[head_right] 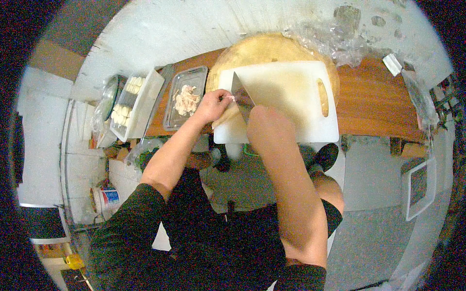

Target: Slicing pieces of raw meat on a cutting board with a cleaver.

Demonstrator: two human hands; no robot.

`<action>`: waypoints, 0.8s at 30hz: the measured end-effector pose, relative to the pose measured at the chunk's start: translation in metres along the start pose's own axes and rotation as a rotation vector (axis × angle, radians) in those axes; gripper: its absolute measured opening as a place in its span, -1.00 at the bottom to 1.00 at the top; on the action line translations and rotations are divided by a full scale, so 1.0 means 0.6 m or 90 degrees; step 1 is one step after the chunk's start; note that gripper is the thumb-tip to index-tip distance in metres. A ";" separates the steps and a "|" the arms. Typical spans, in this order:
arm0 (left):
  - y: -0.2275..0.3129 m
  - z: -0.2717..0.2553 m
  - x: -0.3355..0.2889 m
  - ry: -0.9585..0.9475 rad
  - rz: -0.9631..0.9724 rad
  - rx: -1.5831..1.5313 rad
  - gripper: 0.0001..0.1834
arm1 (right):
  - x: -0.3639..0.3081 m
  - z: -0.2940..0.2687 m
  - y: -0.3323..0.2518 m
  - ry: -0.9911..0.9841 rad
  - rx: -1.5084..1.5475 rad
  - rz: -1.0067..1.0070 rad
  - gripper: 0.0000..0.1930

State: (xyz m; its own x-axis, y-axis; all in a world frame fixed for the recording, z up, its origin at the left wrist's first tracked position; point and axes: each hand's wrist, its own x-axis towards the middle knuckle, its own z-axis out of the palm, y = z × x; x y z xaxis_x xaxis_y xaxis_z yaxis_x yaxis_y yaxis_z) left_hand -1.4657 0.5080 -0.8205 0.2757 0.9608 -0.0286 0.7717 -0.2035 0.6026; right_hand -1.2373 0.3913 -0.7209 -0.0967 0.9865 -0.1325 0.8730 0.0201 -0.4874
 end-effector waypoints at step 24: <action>-0.003 -0.047 0.046 -0.095 0.069 0.095 -0.74 | 0.009 -0.001 -0.008 -0.040 0.046 -0.029 -0.71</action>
State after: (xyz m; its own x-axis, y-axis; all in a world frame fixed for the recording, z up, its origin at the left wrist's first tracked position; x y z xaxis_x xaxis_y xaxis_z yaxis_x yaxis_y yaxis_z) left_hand -1.4755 0.5400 -0.7995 0.4343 0.8957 -0.0949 0.8061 -0.3395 0.4846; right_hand -1.2416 0.3968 -0.7188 -0.1675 0.9726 -0.1613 0.8305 0.0510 -0.5547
